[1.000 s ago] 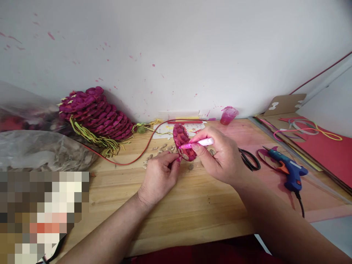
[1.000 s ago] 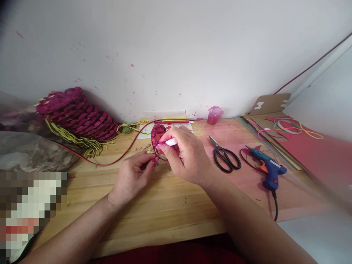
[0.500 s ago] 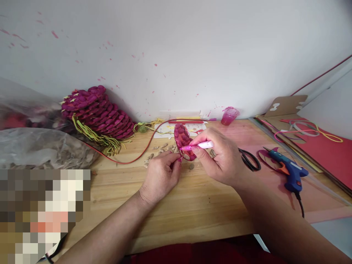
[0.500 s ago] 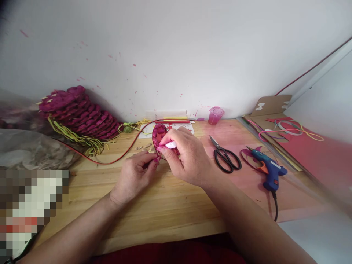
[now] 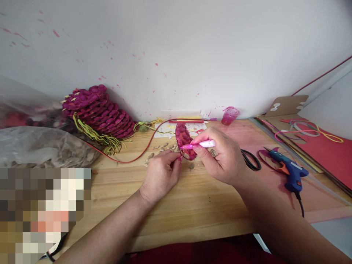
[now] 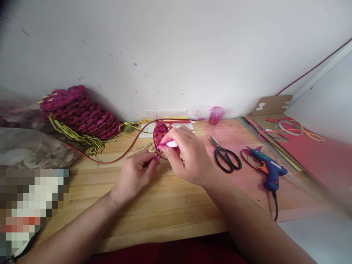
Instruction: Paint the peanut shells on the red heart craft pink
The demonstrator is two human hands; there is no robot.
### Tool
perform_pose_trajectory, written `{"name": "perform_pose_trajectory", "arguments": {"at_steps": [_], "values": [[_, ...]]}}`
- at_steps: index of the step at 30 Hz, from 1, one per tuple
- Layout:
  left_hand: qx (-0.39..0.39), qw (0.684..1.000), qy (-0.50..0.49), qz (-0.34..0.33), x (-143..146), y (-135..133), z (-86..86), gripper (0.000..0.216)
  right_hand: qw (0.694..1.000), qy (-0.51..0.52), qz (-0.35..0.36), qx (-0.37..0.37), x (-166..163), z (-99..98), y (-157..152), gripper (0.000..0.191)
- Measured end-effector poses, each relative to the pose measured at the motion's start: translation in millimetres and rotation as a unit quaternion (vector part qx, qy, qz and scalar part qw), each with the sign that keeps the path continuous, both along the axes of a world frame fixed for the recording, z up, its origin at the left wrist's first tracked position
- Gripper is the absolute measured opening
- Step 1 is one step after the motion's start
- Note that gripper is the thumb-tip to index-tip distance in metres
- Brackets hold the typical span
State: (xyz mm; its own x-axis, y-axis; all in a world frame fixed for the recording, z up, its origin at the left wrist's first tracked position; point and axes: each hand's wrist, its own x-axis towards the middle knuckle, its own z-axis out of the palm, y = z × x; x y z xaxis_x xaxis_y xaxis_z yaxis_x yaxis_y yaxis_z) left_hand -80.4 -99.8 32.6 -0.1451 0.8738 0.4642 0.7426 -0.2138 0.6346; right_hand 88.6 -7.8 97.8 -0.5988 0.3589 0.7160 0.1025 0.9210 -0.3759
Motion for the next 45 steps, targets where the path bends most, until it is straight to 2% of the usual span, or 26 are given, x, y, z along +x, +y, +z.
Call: {"name": "perform_pose_trajectory", "arguments": {"at_steps": [18,45], "values": [[-0.002,1.000,-0.005,0.008,-4.5,2.3,1.2,0.023,0.999,-0.025,0.028,0.025,-0.5,-0.5,-1.0,0.007],[-0.007,0.998,-0.052,0.018,-8.7,2.5,4.1,0.021,1.000,0.007,0.016,-0.011,0.1,0.4,0.1,0.006]]}}
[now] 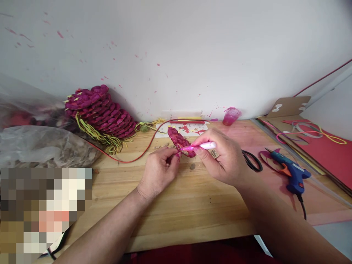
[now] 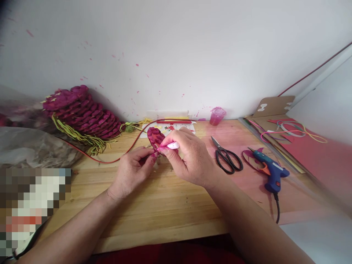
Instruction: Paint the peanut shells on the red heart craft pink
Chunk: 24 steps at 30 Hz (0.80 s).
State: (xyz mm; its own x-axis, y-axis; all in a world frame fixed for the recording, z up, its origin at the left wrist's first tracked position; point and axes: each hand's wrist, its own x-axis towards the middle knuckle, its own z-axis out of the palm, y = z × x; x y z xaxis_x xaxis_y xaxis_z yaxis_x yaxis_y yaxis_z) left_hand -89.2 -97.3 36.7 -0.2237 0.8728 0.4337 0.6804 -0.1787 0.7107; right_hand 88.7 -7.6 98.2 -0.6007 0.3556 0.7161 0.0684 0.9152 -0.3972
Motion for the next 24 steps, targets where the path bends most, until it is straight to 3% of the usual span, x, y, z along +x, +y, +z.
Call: {"name": "perform_pose_trajectory", "arguments": {"at_steps": [24], "values": [[0.003,1.000,0.023,-0.020,1.9,-1.1,2.3,0.023,1.000,-0.007,0.010,0.020,-0.9,-1.1,-1.4,0.004]]}}
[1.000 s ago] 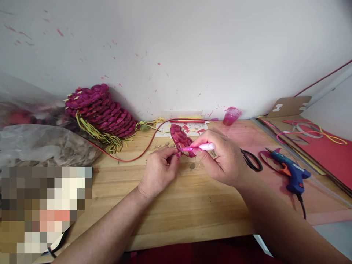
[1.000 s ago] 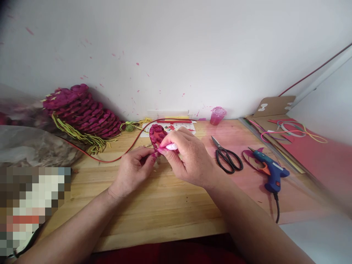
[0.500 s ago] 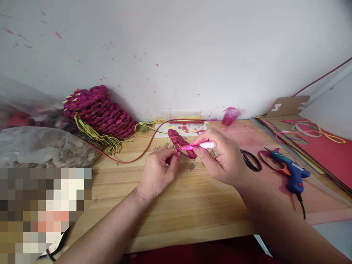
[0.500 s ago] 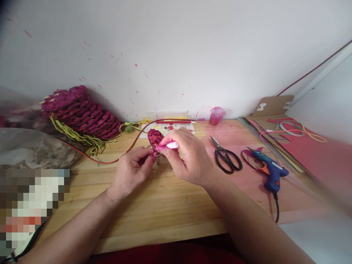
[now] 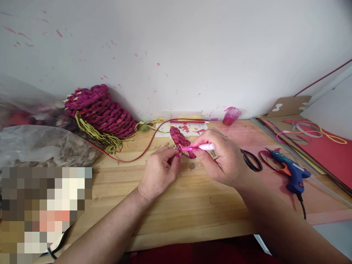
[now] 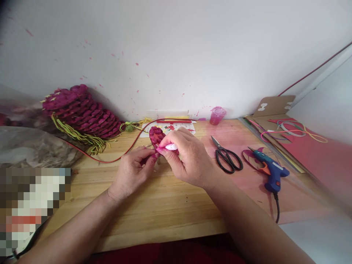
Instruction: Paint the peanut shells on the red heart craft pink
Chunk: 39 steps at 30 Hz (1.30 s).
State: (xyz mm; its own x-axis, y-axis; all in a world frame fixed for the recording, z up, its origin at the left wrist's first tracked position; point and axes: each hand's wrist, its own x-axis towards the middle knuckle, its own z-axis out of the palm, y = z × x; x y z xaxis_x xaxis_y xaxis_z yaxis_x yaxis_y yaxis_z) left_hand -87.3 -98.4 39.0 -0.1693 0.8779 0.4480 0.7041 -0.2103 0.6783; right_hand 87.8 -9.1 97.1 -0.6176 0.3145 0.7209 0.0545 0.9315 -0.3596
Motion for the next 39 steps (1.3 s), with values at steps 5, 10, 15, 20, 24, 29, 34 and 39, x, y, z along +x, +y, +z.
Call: {"name": "perform_pose_trajectory", "arguments": {"at_steps": [5,10,15,20,24,29,34,39], "values": [[0.007,1.000,0.006,-0.006,-0.2,-1.0,-0.5,0.023,1.000,-0.004,-0.003,0.010,-0.2,-0.4,0.5,0.005],[0.004,1.000,0.003,-0.009,-0.3,-0.7,-0.8,0.023,1.000,-0.011,0.000,0.010,0.5,-0.7,0.4,0.005],[0.004,1.000,0.003,-0.008,-0.4,0.4,-1.5,0.023,1.000,-0.011,0.000,0.012,0.0,-1.1,-0.1,0.004],[0.007,1.000,-0.004,-0.009,-0.5,0.3,-1.5,0.022,1.000,-0.006,-0.008,0.015,-0.1,-1.4,0.2,0.006],[0.001,1.000,-0.012,-0.005,-0.8,0.5,-1.2,0.023,1.000,-0.006,-0.007,0.007,1.1,-0.1,1.0,0.005],[0.006,1.000,-0.006,-0.001,-1.4,0.7,-0.8,0.023,1.000,-0.012,-0.006,-0.002,2.4,1.2,0.3,0.005],[0.003,1.000,-0.009,-0.005,-0.5,-0.1,0.6,0.023,1.000,-0.008,-0.002,0.001,1.9,-0.1,-0.1,0.004],[-0.008,1.000,-0.022,-0.004,-0.2,0.3,1.7,0.025,1.000,-0.012,0.001,-0.004,1.9,0.6,0.5,0.005]]}}
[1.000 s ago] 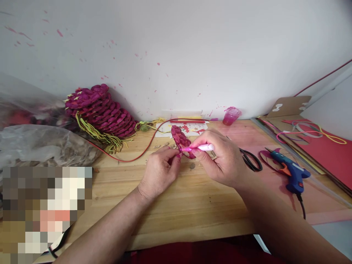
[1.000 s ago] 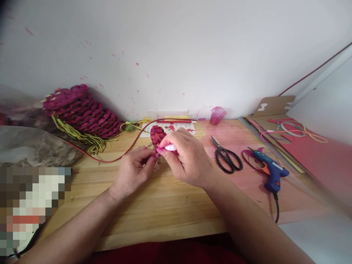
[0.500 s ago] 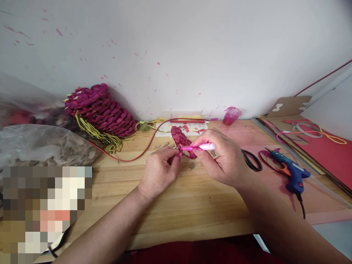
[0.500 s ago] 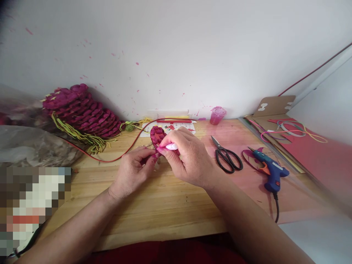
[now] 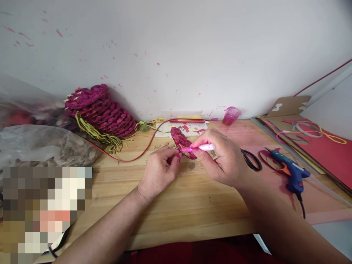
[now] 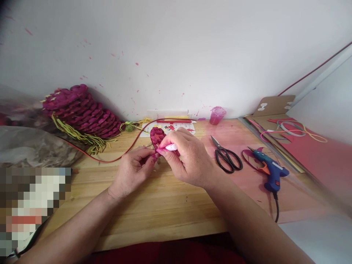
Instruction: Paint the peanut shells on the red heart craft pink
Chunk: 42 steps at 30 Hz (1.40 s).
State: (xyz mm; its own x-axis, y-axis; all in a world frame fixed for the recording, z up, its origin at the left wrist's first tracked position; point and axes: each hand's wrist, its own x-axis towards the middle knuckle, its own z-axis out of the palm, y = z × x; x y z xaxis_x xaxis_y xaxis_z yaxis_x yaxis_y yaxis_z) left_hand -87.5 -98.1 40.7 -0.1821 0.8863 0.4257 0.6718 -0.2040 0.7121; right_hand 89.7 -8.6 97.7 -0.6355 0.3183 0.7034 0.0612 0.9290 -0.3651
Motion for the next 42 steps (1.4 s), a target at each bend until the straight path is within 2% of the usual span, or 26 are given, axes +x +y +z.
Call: {"name": "perform_pose_trajectory", "arguments": {"at_steps": [10,20,32,42], "values": [[-0.024,0.997,-0.069,0.006,-3.3,0.8,1.8,0.026,0.999,0.017,0.001,-0.042,1.7,5.9,0.0,0.008],[-0.054,0.980,-0.190,-0.031,-5.5,3.5,2.5,0.027,0.997,0.044,-0.007,-0.064,4.1,1.7,4.5,0.005],[-0.071,0.969,-0.232,-0.052,-6.5,4.5,1.4,0.028,0.995,0.052,-0.011,-0.090,6.8,1.1,5.8,0.003],[-0.075,0.968,-0.236,-0.046,-6.6,4.4,0.8,0.029,0.998,0.036,0.004,-0.048,3.5,3.9,4.6,0.007]]}}
